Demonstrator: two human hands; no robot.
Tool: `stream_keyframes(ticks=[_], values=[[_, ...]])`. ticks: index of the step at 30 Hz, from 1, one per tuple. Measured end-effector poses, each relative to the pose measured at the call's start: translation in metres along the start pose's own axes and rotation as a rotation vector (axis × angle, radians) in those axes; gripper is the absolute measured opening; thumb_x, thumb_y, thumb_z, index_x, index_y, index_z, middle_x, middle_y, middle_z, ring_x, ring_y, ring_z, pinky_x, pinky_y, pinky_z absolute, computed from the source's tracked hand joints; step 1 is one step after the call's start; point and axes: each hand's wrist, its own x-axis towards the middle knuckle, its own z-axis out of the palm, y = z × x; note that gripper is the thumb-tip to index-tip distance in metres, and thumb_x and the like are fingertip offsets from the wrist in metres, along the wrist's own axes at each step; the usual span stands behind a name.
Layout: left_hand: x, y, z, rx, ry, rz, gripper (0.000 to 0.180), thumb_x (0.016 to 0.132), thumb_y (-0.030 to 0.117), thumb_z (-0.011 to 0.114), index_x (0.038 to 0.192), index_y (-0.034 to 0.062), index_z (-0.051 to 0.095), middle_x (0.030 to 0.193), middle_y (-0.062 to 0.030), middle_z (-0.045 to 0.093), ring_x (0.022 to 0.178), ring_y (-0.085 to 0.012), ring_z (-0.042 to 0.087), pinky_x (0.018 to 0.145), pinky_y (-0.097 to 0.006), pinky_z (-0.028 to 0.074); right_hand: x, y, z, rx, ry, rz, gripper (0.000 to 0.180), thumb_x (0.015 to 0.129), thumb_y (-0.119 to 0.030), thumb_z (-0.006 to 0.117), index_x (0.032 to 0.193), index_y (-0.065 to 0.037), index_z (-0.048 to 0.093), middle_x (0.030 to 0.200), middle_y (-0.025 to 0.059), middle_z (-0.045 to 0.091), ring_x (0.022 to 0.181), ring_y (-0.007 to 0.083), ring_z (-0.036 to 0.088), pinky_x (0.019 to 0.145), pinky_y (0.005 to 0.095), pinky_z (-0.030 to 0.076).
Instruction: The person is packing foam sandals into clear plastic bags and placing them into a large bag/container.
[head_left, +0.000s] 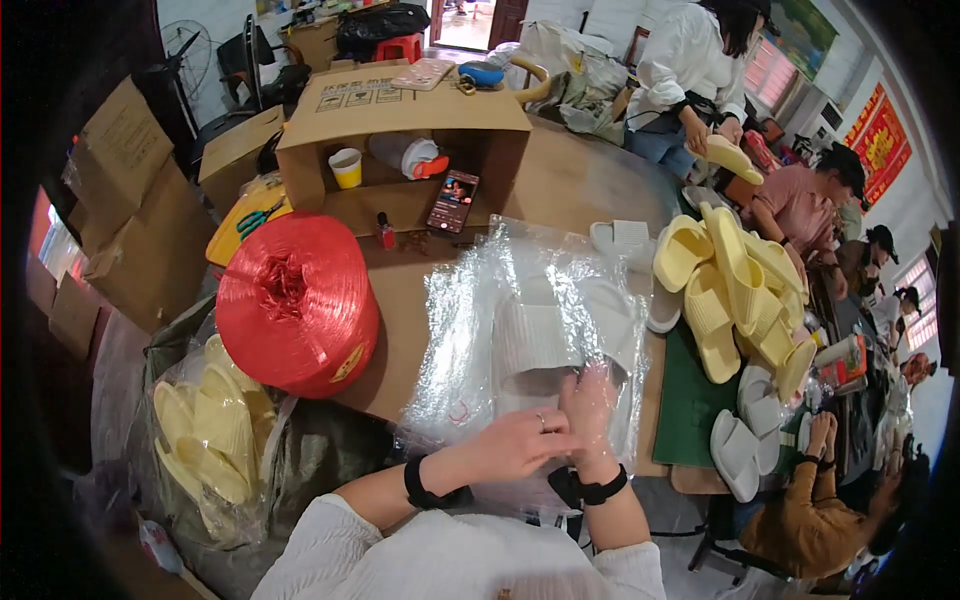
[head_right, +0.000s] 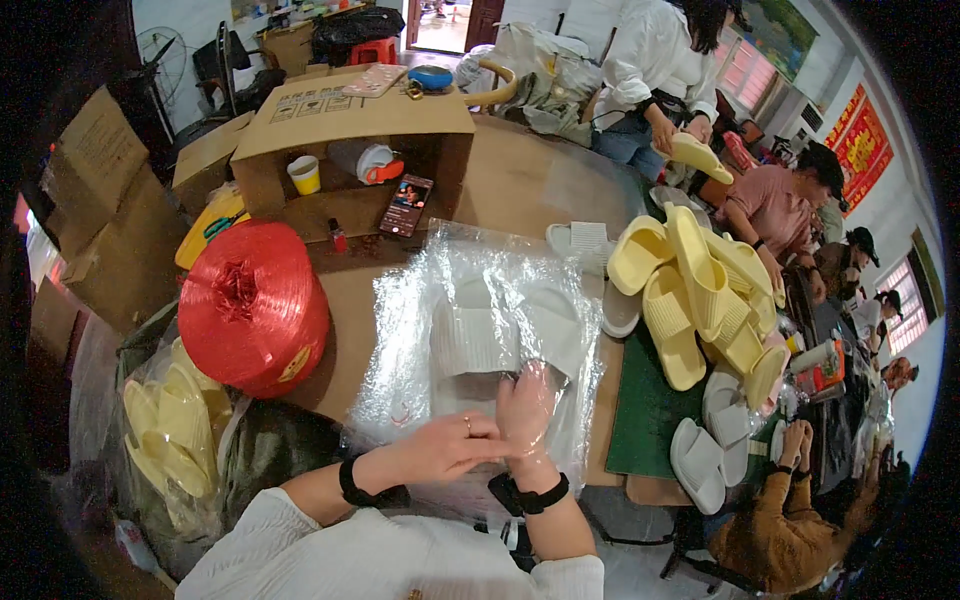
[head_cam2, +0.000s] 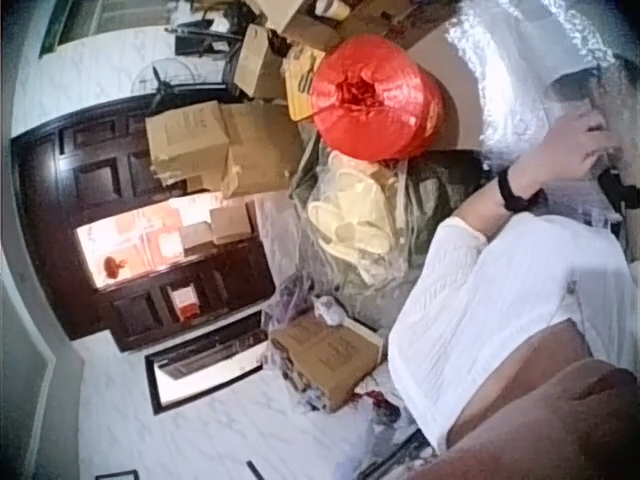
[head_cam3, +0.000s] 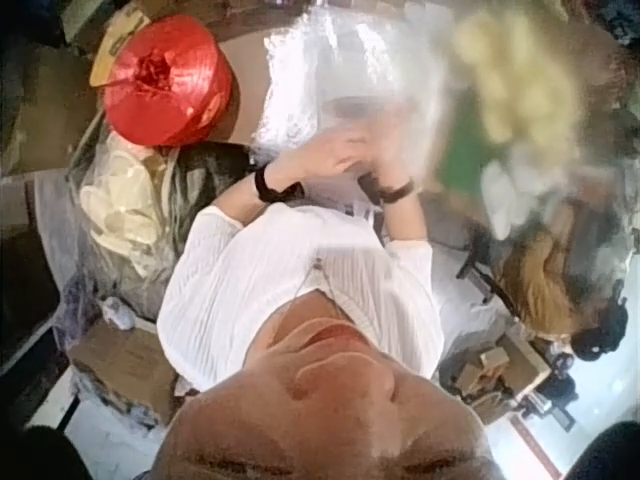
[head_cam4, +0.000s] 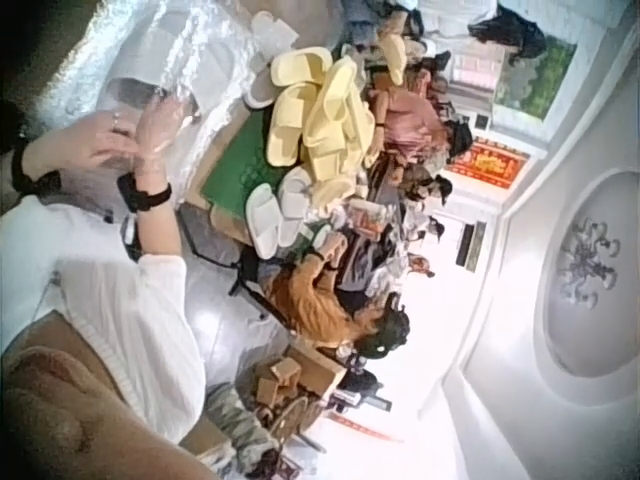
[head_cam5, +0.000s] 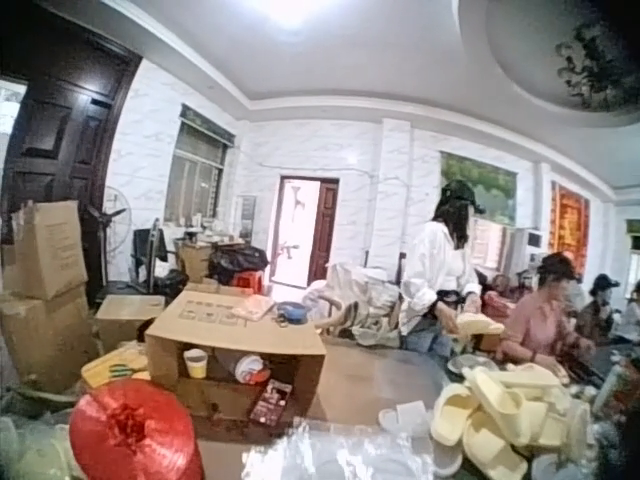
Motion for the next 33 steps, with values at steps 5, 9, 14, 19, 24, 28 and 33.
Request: stream_keyframes(ticks=[5,9,14,19,24,28,33], values=[[0.0,0.002,-0.012,-0.044,-0.006,-0.027,0.042,0.083,0.002,0.063,0.122,0.0151,0.067,0.094,-0.0082,0.059,0.088,-0.0273,0.059,0.075,-0.037,0.052,0.006,0.018,0.004,-0.008,0.015,-0.013,0.049,0.091,-0.009,0.062,0.132,0.011,0.046,0.124,0.031,0.054,0.115,0.0439,0.053,0.099,0.0459,0.042],[-0.009,-0.013,-0.019,0.138,0.051,-0.149,0.038,0.085,0.012,0.067,0.123,0.0129,0.065,0.099,-0.0093,0.058,0.091,-0.028,0.058,0.08,-0.039,0.05,0.008,0.015,0.013,0.301,0.026,0.073,0.052,0.088,-0.007,0.066,0.134,0.008,0.046,0.121,0.0274,0.055,0.113,0.044,0.053,0.098,0.0463,0.042],[-0.033,-0.012,-0.031,0.4,0.096,-0.413,0.07,0.08,0.031,0.076,0.14,0.0098,0.048,0.122,-0.0165,0.054,0.106,-0.0349,0.053,0.093,-0.046,0.044,-0.05,0.017,-0.05,0.216,-0.311,-0.238,0.048,0.086,-0.005,0.068,0.13,0.005,0.053,0.117,0.0236,0.061,0.108,0.0357,0.059,0.094,0.0426,0.046],[-0.054,-0.021,-0.037,0.193,0.082,-0.699,0.073,0.084,0.028,0.071,0.147,0.0095,0.039,0.102,-0.0165,0.063,0.091,-0.0338,0.061,0.082,-0.044,0.049,-0.086,0.051,-0.115,0.882,-0.648,0.512,0.031,0.08,-0.004,0.074,0.11,0.003,0.068,0.085,0.0065,0.064,0.081,0.0217,0.061,0.076,0.0338,0.051],[-0.047,-0.02,-0.03,0.041,0.012,-0.852,0.062,0.093,0.018,0.059,0.149,0.0093,0.036,0.076,-0.0134,0.063,0.07,-0.0288,0.064,0.069,-0.04,0.052,-0.073,0.085,-0.09,0.335,-0.086,0.224,0.078,0.07,-0.01,0.083,0.139,0.0,0.049,0.097,0.0063,0.063,0.077,0.0174,0.057,0.072,0.0312,0.051],[-0.046,-0.022,-0.026,-0.278,0.158,-0.937,0.051,0.098,0.01,0.048,0.149,0.0104,0.038,0.077,-0.0093,0.061,0.069,-0.0206,0.063,0.068,-0.034,0.051,-0.067,0.062,-0.077,0.397,-0.299,0.251,0.095,0.066,-0.01,0.085,0.148,-0.001,0.037,0.091,0.0068,0.057,0.07,0.0157,0.051,0.068,0.0289,0.048],[-0.019,-0.017,-0.037,-0.573,0.369,-0.841,0.046,0.1,0.0,0.042,0.145,0.008,0.043,0.079,-0.0029,0.056,0.071,-0.0115,0.061,0.069,-0.027,0.052,-0.044,0.081,-0.057,0.642,-0.23,0.245,0.068,0.083,0.001,0.069,0.145,-0.002,0.039,0.085,0.0002,0.051,0.067,0.0062,0.044,0.06,0.0199,0.041]])
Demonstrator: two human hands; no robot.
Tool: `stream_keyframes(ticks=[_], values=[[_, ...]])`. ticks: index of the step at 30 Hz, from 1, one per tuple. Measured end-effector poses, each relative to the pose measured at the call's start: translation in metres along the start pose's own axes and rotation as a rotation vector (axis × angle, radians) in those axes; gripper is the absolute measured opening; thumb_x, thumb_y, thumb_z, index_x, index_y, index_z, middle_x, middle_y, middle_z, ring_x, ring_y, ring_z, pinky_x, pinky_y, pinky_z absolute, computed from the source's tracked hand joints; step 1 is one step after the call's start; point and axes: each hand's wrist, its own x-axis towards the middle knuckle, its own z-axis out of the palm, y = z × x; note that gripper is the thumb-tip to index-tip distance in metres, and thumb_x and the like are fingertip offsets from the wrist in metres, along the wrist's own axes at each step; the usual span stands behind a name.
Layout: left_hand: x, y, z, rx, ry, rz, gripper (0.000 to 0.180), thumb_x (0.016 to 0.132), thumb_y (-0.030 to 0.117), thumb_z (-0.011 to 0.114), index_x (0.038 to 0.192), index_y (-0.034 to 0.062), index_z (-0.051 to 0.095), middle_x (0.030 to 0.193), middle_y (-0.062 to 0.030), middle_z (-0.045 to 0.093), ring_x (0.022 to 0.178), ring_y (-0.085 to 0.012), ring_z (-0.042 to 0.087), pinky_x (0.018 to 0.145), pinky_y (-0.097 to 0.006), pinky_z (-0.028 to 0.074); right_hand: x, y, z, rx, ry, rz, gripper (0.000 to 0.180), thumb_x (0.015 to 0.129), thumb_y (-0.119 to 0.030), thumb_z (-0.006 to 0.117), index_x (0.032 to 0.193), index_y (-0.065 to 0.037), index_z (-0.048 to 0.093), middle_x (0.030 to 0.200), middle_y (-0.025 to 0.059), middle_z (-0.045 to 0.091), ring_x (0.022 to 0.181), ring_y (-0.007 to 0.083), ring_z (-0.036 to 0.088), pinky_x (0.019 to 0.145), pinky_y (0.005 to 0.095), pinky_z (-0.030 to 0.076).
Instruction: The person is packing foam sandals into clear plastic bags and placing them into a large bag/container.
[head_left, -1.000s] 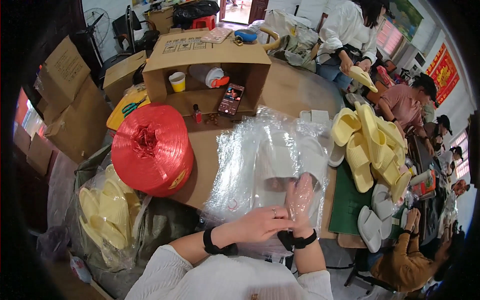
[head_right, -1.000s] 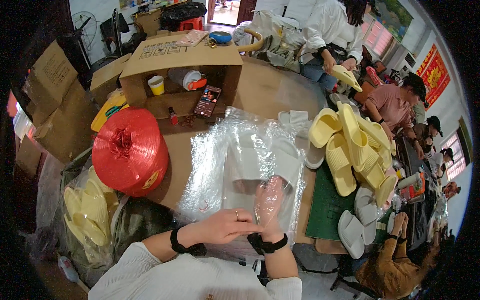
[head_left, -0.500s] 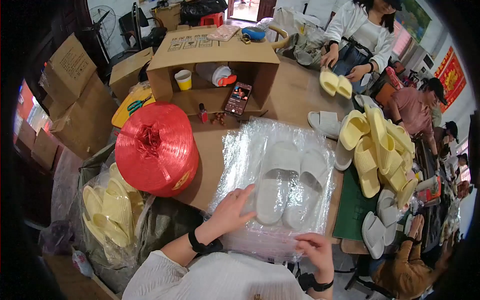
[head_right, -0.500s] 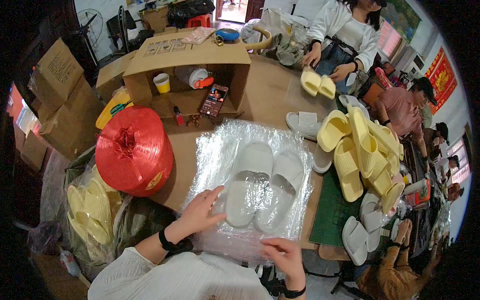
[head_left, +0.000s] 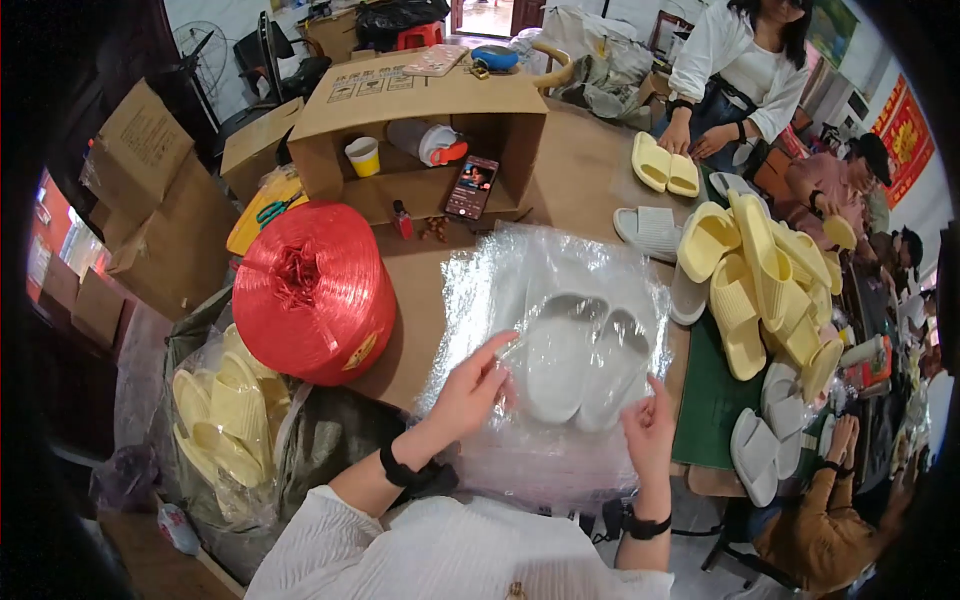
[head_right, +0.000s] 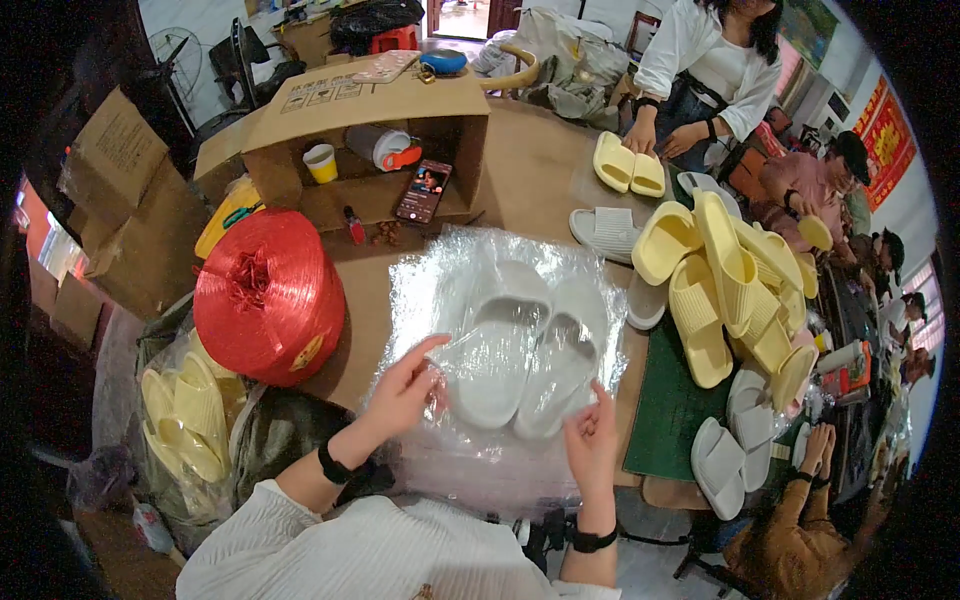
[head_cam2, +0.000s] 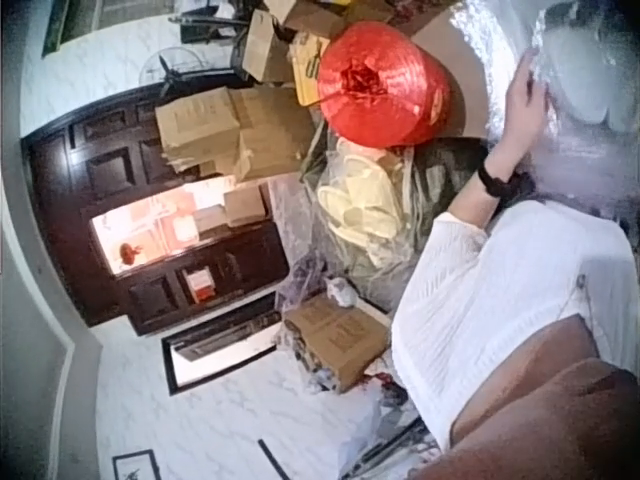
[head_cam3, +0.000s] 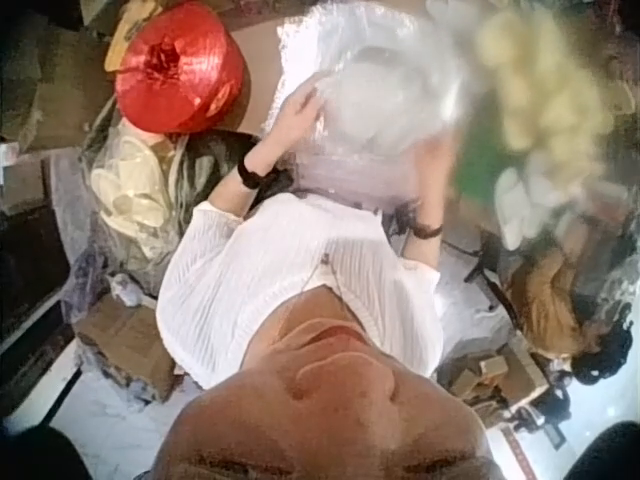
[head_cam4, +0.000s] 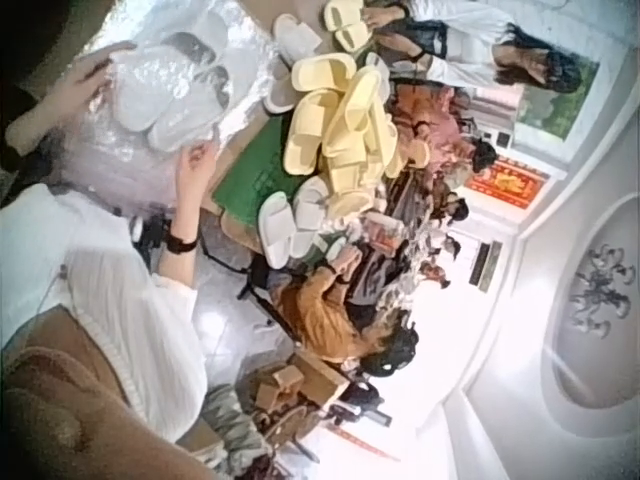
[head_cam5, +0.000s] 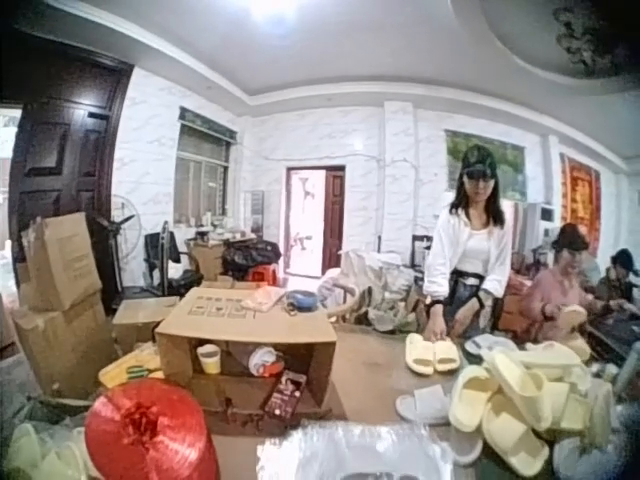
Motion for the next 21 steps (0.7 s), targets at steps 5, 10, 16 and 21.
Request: stream_keyframes(ticks=[5,10,16,21], values=[[0.005,0.023,-0.007,-0.062,0.136,0.205,0.039,0.098,-0.001,0.045,0.136,0.0055,0.052,0.081,-0.0026,0.057,0.071,-0.0092,0.061,0.067,-0.026,0.054,0.005,-0.05,-0.009,0.216,0.396,-0.144,0.038,0.095,0.0,0.054,0.133,-0.003,0.05,0.086,-0.0018,0.051,0.062,0.0023,0.04,0.054,0.0181,0.035],[-0.008,-0.014,-0.018,0.188,0.047,-0.033,0.041,0.097,0.0,0.044,0.135,0.0106,0.056,0.08,-0.001,0.055,0.068,-0.0078,0.06,0.065,-0.024,0.053,-0.01,-0.001,-0.017,0.161,0.142,0.067,0.031,0.099,-0.007,0.049,0.129,-0.004,0.057,0.072,-0.0022,0.049,0.063,0.0032,0.046,0.055,0.0194,0.038],[-0.029,-0.04,-0.036,-0.017,-0.166,-0.167,0.047,0.097,0.001,0.053,0.143,0.0107,0.05,0.105,-0.002,0.059,0.09,-0.01,0.064,0.081,-0.026,0.054,-0.029,0.014,-0.028,0.155,-0.076,0.141,0.032,0.095,-0.004,0.057,0.126,-0.004,0.061,0.087,-0.0032,0.055,0.078,0.0044,0.051,0.07,0.0202,0.043],[-0.035,-0.034,-0.039,-0.147,-0.276,-0.228,0.054,0.094,-0.002,0.057,0.146,0.0089,0.045,0.117,-0.0042,0.058,0.099,-0.012,0.062,0.086,-0.028,0.054,-0.039,0.019,-0.051,0.383,-0.342,0.139,0.057,0.082,-0.009,0.068,0.137,0.002,0.053,0.115,0.0046,0.06,0.097,0.0113,0.058,0.076,0.0254,0.049]])
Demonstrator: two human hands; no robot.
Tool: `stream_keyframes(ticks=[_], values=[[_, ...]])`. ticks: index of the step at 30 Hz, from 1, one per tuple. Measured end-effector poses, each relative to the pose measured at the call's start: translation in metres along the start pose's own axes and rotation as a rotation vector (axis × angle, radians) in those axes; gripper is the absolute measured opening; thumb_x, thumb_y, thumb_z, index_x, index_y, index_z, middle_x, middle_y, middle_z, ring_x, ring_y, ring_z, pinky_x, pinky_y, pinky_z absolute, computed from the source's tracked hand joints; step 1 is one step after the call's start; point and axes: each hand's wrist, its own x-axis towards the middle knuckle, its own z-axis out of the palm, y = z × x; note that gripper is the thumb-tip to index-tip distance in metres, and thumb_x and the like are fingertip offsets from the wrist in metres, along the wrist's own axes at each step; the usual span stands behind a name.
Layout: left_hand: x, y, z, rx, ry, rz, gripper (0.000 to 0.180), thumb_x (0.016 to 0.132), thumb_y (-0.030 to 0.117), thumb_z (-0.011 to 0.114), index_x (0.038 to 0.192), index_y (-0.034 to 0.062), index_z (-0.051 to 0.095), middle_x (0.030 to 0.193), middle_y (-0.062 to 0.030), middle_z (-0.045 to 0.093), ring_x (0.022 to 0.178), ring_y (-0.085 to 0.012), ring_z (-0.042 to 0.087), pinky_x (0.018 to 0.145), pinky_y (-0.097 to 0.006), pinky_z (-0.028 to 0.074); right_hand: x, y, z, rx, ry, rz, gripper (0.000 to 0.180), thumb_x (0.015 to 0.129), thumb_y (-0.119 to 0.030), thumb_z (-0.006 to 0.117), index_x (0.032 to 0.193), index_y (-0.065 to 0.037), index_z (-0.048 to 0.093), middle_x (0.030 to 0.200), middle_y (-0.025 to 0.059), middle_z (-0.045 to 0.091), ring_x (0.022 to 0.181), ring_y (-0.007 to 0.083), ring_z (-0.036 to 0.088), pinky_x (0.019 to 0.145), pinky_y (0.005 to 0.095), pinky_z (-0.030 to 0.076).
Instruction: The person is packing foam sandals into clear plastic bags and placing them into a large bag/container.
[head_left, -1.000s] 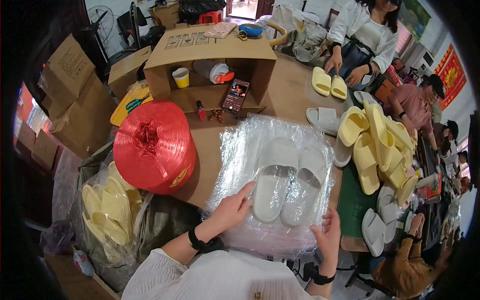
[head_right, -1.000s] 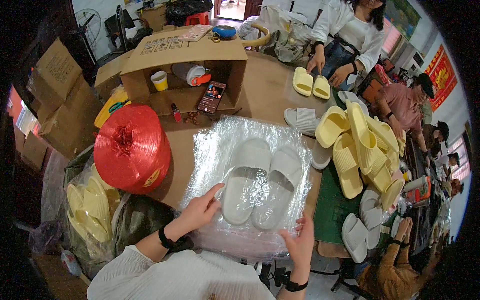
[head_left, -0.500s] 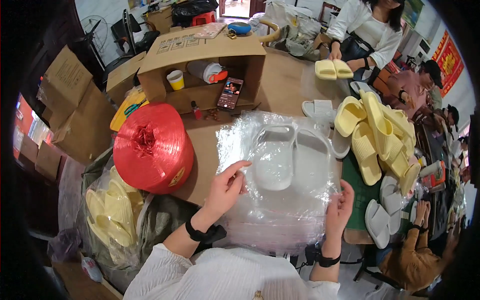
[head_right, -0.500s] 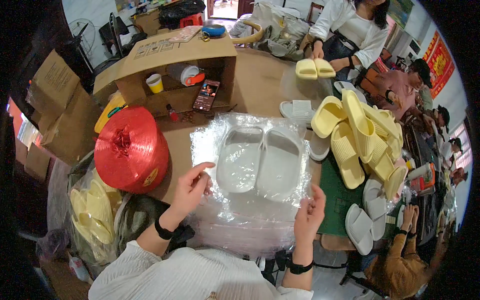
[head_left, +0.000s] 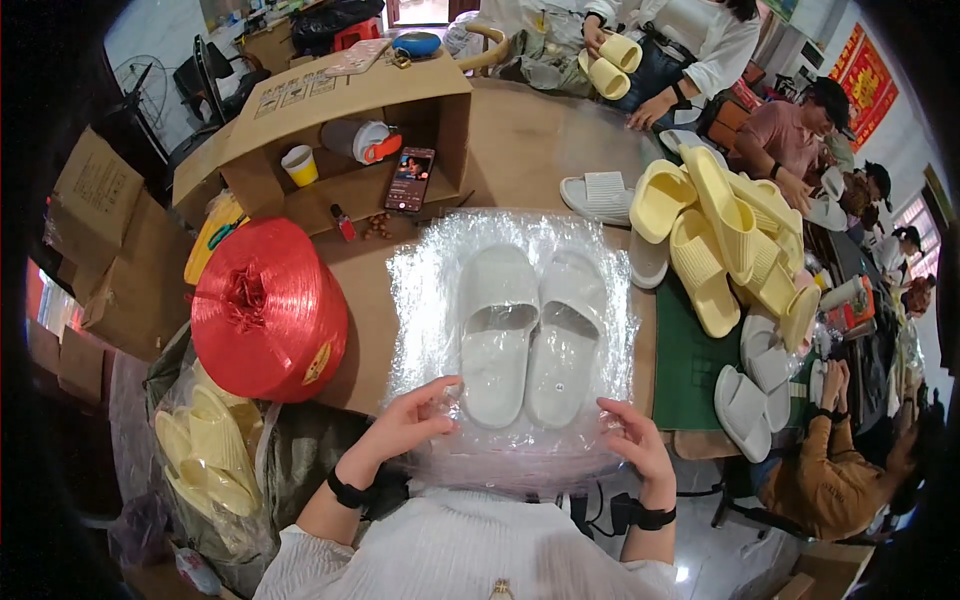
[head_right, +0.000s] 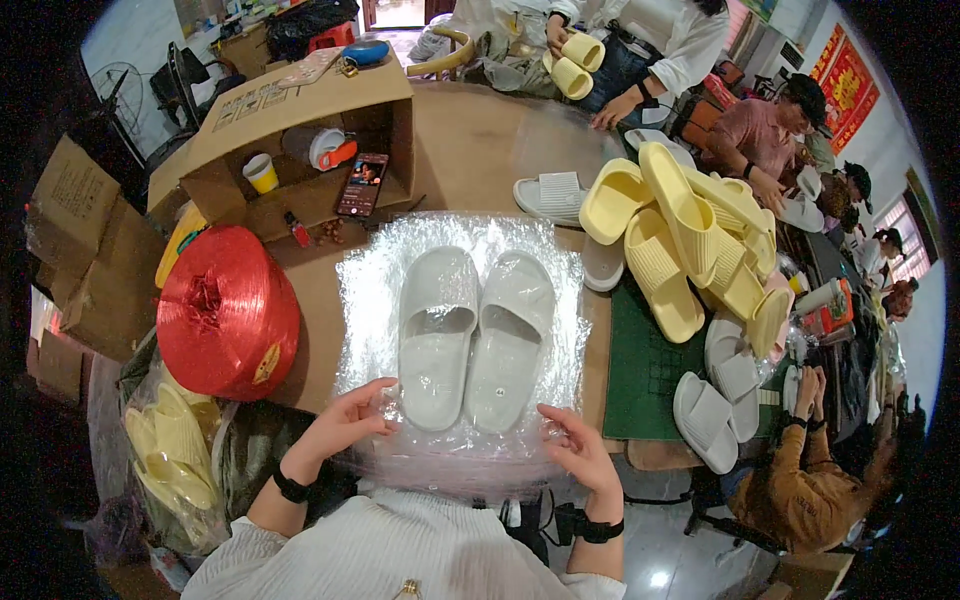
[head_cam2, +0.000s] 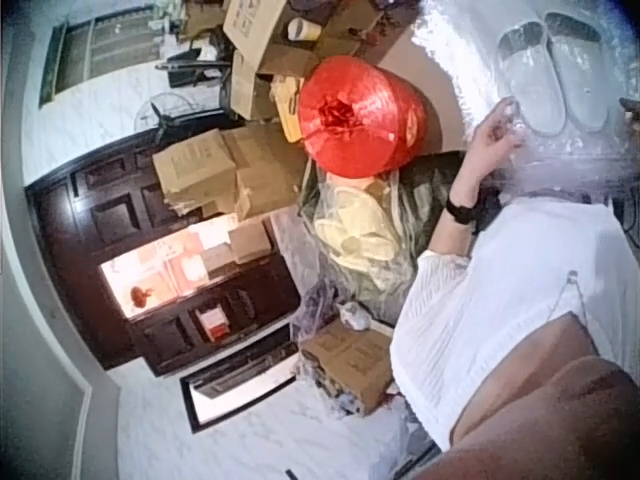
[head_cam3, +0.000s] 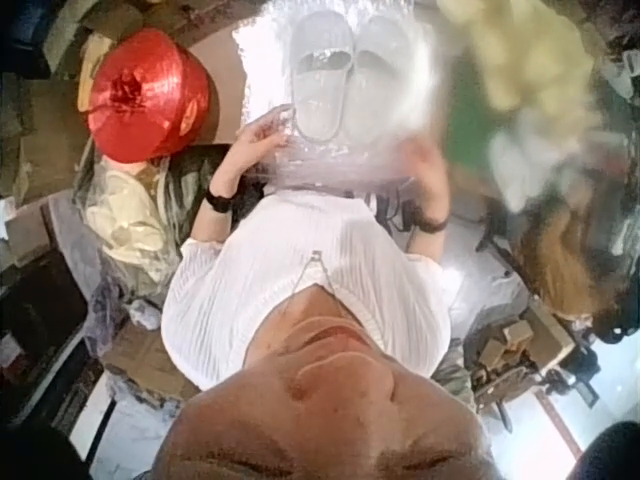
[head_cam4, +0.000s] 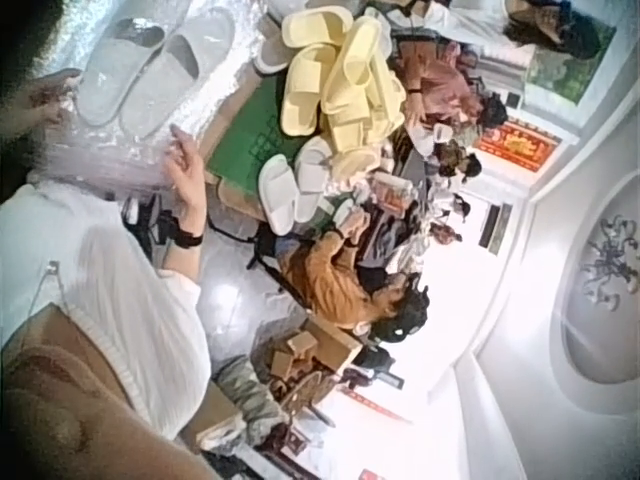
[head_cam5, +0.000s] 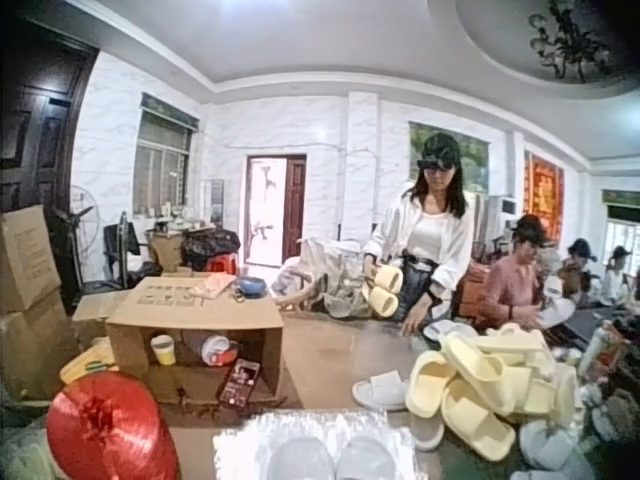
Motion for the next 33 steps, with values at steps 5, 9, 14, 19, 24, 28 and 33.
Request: stream_keyframes(ticks=[5,9,14,19,24,28,33], values=[[-0.003,0.008,0.007,-0.041,0.041,0.072,0.052,0.091,-0.005,0.06,0.141,0.0044,0.049,0.115,-0.0036,0.057,0.097,-0.0124,0.063,0.085,-0.027,0.054,0.001,-0.007,0.011,0.141,-0.036,-0.106,0.064,0.078,-0.008,0.068,0.139,0.005,0.05,0.123,0.0087,0.058,0.105,0.0183,0.059,0.082,0.03,0.051],[-0.004,0.014,0.001,-0.012,0.129,0.129,0.03,0.091,-0.002,0.06,0.121,-0.0023,0.062,0.109,-0.0043,0.058,0.089,-0.0134,0.064,0.081,-0.028,0.054,0.005,0.0,0.008,0.306,0.067,-0.249,0.056,0.08,0.009,0.053,0.136,0.003,0.054,0.123,0.0123,0.059,0.106,0.0222,0.061,0.083,0.0334,0.053],[-0.001,0.007,-0.015,-0.12,0.017,0.231,0.025,0.09,-0.004,0.056,0.113,-0.005,0.065,0.111,-0.0065,0.057,0.095,-0.0168,0.063,0.085,-0.029,0.053,0.015,-0.002,0.015,-0.244,0.309,-0.355,0.049,0.083,0.012,0.052,0.129,-0.001,0.062,0.111,0.011,0.065,0.1,0.0209,0.064,0.081,0.0323,0.055],[-0.005,-0.002,0.002,0.472,0.14,0.399,0.038,0.087,-0.001,0.06,0.126,0.0021,0.061,0.121,-0.0105,0.055,0.109,-0.0213,0.058,0.093,-0.03,0.049,0.02,0.013,0.016,-0.335,0.411,-0.317,0.028,0.084,0.007,0.061,0.11,-0.001,0.07,0.096,0.0086,0.068,0.089,0.0155,0.065,0.075,0.0275,0.054],[0.002,-0.004,0.014,0.889,0.158,0.492,0.047,0.085,0.006,0.067,0.131,0.0066,0.057,0.127,-0.0153,0.054,0.118,-0.033,0.054,0.098,-0.038,0.047,0.033,0.026,0.008,-0.144,0.551,-0.259,0.01,0.091,-0.003,0.063,0.082,0.001,0.062,0.074,0.0032,0.063,0.065,0.0093,0.057,0.06,0.0241,0.047],[0.006,-0.004,0.015,0.949,-0.003,0.452,0.061,0.083,0.007,0.067,0.14,0.0048,0.047,0.135,-0.0194,0.047,0.123,-0.0352,0.051,0.102,-0.038,0.045,0.044,0.018,0.017,0.023,0.655,-0.155,0.024,0.098,-0.015,0.057,0.079,-0.002,0.058,0.069,0.0026,0.058,0.06,0.0104,0.054,0.057,0.0255,0.045],[0.005,-0.007,0.019,0.995,-0.02,0.469,0.066,0.083,0.006,0.064,0.144,0.0025,0.04,0.138,-0.0231,0.043,0.126,-0.0388,0.046,0.105,-0.041,0.043,0.048,0.031,0.002,0.272,0.671,-0.027,0.022,0.097,-0.022,0.057,0.099,-0.002,0.064,0.103,0.0051,0.062,0.087,0.0133,0.059,0.059,0.027,0.046]])
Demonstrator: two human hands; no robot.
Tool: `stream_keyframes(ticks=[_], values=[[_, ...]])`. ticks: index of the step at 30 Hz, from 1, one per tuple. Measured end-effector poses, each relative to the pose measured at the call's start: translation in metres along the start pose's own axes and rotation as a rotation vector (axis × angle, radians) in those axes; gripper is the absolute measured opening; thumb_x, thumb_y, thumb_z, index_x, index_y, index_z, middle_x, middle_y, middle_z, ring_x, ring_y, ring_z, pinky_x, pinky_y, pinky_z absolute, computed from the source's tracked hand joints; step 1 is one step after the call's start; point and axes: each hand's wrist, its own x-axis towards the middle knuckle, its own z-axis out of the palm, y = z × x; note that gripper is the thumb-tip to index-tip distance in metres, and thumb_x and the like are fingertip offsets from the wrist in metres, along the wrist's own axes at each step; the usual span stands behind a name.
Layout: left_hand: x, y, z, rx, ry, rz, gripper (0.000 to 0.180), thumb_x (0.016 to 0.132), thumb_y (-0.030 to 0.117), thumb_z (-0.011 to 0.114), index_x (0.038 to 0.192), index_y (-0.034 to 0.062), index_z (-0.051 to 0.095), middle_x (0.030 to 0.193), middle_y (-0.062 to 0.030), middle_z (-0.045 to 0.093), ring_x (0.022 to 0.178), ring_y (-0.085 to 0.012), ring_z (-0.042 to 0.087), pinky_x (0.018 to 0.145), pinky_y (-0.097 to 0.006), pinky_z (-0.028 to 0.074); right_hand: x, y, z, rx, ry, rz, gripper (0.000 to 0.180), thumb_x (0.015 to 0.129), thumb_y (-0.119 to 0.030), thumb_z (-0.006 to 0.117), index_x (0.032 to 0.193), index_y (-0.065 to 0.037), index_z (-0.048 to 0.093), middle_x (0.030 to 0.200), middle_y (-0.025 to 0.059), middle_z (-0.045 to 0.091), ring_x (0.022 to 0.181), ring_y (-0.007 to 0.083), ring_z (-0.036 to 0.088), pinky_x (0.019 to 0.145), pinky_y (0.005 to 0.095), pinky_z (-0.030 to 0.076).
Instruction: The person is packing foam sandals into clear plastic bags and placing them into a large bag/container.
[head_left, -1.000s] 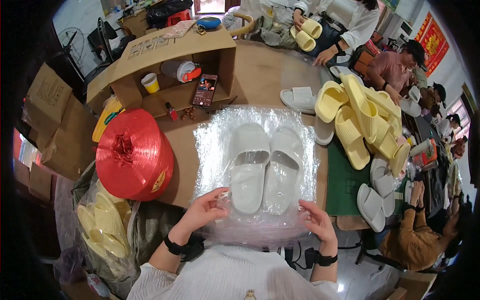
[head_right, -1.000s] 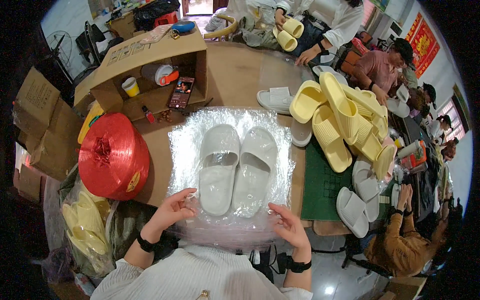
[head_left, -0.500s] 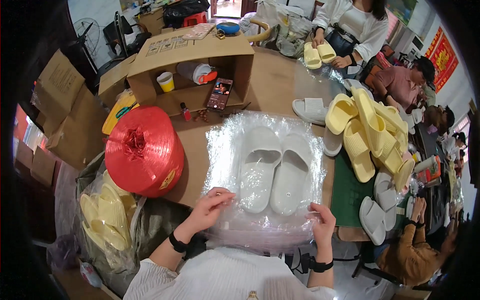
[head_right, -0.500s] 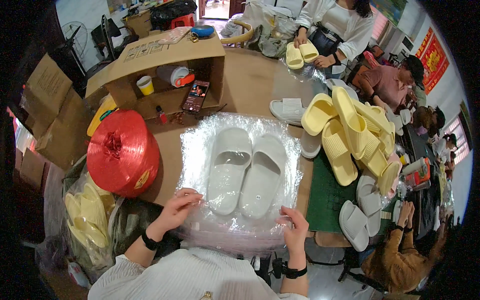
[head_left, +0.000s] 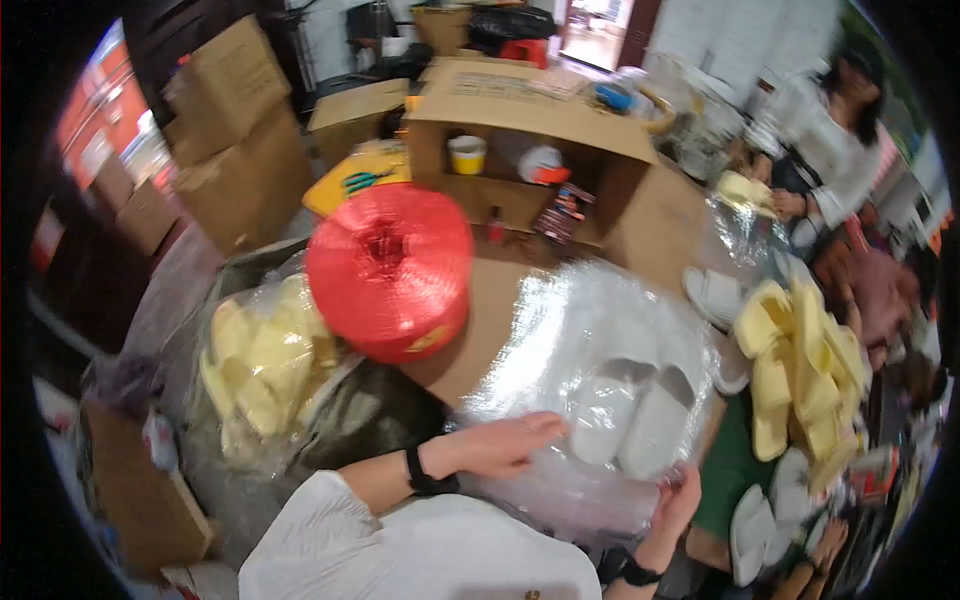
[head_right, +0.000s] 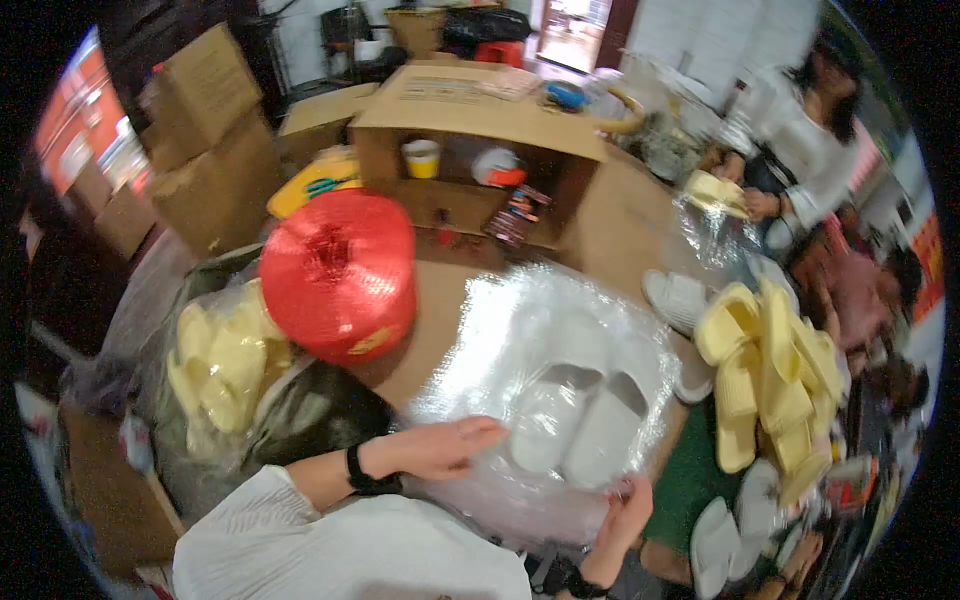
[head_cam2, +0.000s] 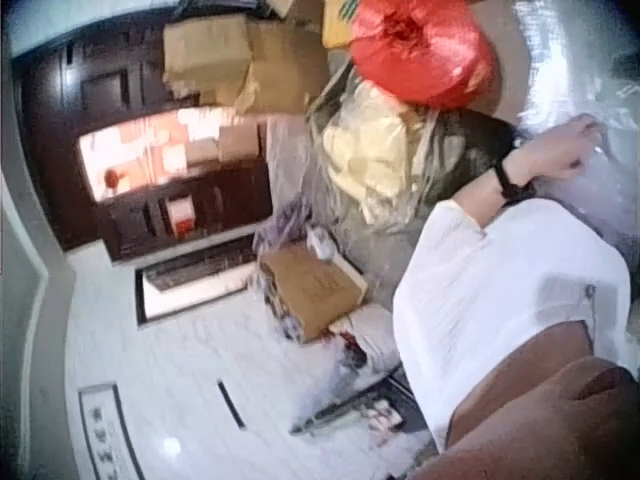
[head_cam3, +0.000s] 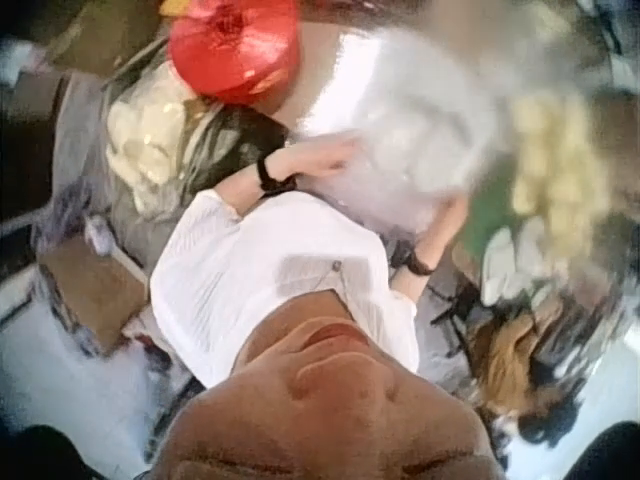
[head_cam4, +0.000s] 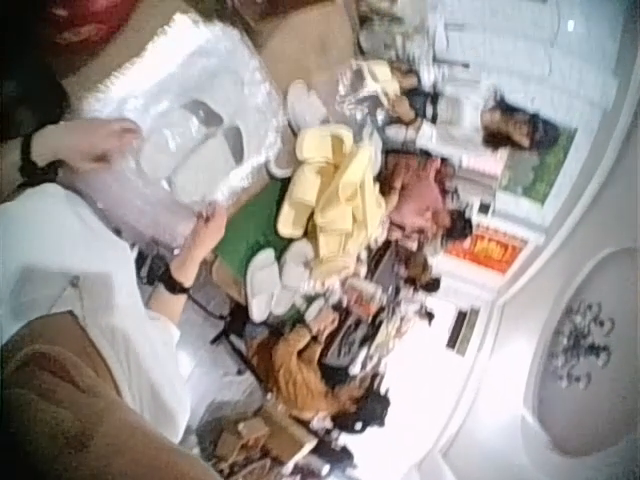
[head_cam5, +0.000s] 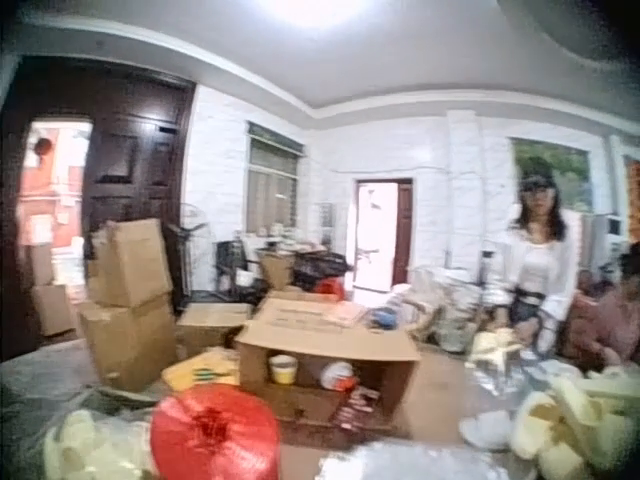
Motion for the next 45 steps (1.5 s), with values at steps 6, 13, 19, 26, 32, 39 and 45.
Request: stream_keyframes(ticks=[6,13,19,26,32,39,45], values=[[-0.002,-0.011,0.04,0.086,0.201,0.119,0.051,0.086,0.01,0.066,0.134,0.0039,0.05,0.124,-0.0151,0.052,0.112,-0.0305,0.056,0.094,-0.039,0.049,-0.004,-0.012,0.008,-0.006,-0.225,0.023,0.035,0.092,-0.02,0.068,0.119,-0.001,0.057,0.112,0.0087,0.063,0.098,0.0175,0.06,0.073,0.0295,0.048],[0.015,-0.003,0.049,-0.344,0.433,-0.088,0.016,0.087,0.015,0.072,0.093,0.0039,0.062,0.107,-0.0103,0.056,0.099,-0.0227,0.06,0.079,-0.033,0.051,0.001,-0.021,-0.009,-0.784,-0.52,-0.385,0.02,0.089,-0.007,0.063,0.106,0.004,0.064,0.084,0.0053,0.061,0.078,0.0198,0.057,0.065,0.0351,0.046],[0.026,-0.017,0.051,-0.706,0.476,-0.324,0.027,0.085,0.02,0.077,0.097,0.0039,0.06,0.111,-0.0078,0.054,0.101,-0.0189,0.056,0.085,-0.029,0.048,-0.031,-0.009,0.035,-0.46,-0.28,-0.016,0.019,0.085,-0.005,0.067,0.101,0.003,0.058,0.08,0.0022,0.053,0.072,0.0192,0.051,0.06,0.0325,0.041],[0.017,0.022,0.023,-0.797,0.497,-0.558,0.074,0.077,0.026,0.084,0.137,0.0034,0.048,0.126,-0.0123,0.059,0.116,-0.0194,0.055,0.099,-0.033,0.045,-0.074,-0.018,0.049,-0.594,-0.282,-0.307,0.079,0.078,-0.002,0.078,0.146,0.005,0.037,0.134,0.0182,0.053,0.112,0.026,0.054,0.094,0.0389,0.046],[0.001,0.036,0.0,-1.126,0.259,-0.428,0.076,0.079,0.022,0.082,0.141,0.0009,0.044,0.133,-0.0099,0.056,0.118,-0.0186,0.054,0.101,-0.034,0.044,-0.068,0.016,0.039,-0.788,-0.369,-0.762,0.067,0.077,-0.004,0.081,0.134,0.005,0.048,0.117,0.0124,0.062,0.095,0.0227,0.06,0.081,0.0368,0.051],[-0.005,0.042,0.015,-1.127,0.165,-0.336,0.064,0.083,0.018,0.078,0.139,0.0048,0.049,0.128,-0.006,0.059,0.115,-0.0171,0.053,0.1,-0.033,0.045,-0.062,0.048,0.03,-0.508,-0.417,-0.408,0.051,0.076,-0.013,0.086,0.117,0.006,0.061,0.105,0.0191,0.065,0.094,0.0273,0.062,0.079,0.0399,0.052],[-0.009,0.043,0.014,-1.087,0.323,-0.423,0.051,0.089,0.016,0.072,0.134,0.0025,0.053,0.119,-0.0067,0.065,0.106,-0.0166,0.06,0.092,-0.037,0.052,-0.077,0.056,0.045,-0.629,-0.528,-0.878,0.047,0.075,-0.008,0.084,0.107,-0.007,0.048,0.106,0.0077,0.052,0.085,0.0146,0.052,0.071,0.0266,0.043]])
